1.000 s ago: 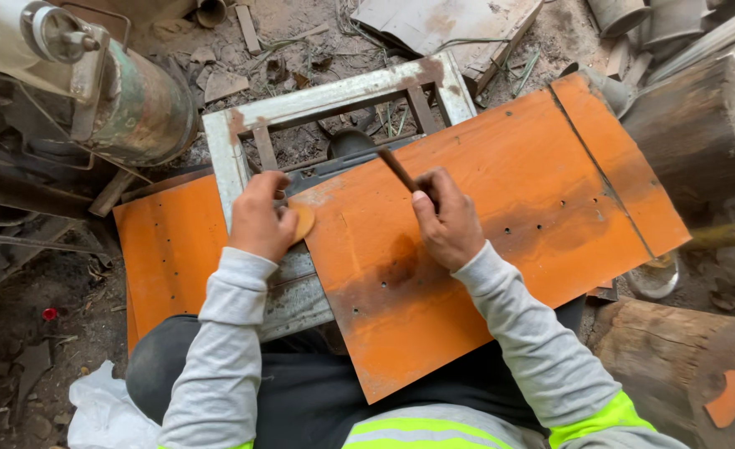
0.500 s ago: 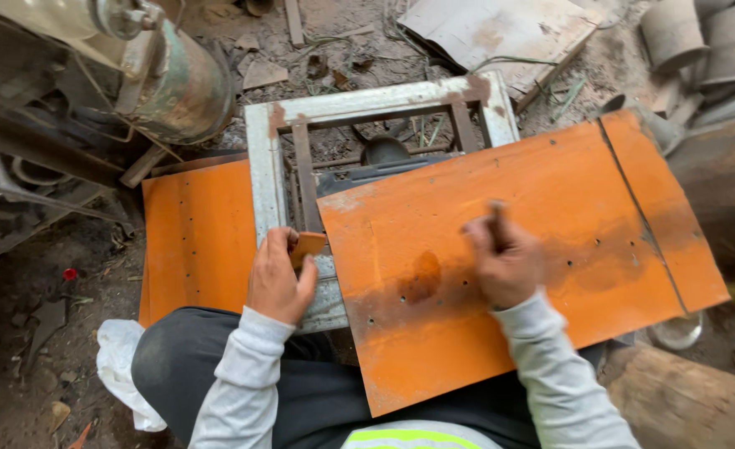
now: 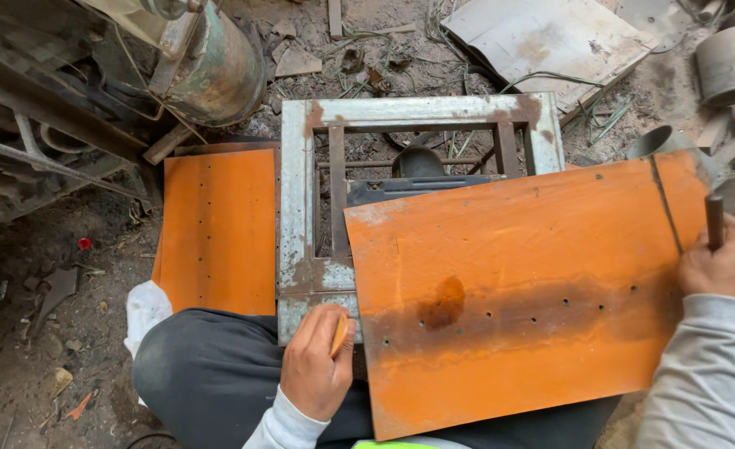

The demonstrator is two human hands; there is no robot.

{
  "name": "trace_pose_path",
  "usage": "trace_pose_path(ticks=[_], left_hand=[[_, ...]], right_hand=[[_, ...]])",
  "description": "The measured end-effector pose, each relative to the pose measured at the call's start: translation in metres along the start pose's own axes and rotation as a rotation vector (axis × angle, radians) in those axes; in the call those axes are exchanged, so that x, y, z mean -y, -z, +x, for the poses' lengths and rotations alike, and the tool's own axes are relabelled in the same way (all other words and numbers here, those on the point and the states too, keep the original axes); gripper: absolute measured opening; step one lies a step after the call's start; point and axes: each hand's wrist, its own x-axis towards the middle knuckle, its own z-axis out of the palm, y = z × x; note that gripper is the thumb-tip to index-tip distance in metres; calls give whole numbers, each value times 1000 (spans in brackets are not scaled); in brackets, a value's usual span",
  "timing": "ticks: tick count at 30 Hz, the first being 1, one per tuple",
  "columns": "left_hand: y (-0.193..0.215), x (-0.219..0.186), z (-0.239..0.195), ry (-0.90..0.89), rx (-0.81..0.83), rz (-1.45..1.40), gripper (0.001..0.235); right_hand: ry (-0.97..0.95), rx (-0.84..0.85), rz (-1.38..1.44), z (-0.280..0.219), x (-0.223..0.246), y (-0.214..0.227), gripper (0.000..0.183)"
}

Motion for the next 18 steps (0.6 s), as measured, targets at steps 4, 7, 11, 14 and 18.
trace_pose_path(ticks=[4, 7, 11, 14, 18], left_hand=[[-3, 0, -7, 2, -27, 119, 23], [8, 5, -7, 89, 5, 119, 22], [33, 4, 6, 207, 196, 87, 27], [45, 12, 35, 66, 248, 32, 39], [42, 18, 77, -94, 359, -33, 40]], right_hand=[[-92, 89, 88, -26, 32, 28, 22], [-126, 76, 164, -35, 71, 53, 26], [-76, -56, 97, -38, 117, 77, 24], [75, -134, 368, -43, 149, 92, 21], [-16, 31, 821, -60, 219, 109, 21]])
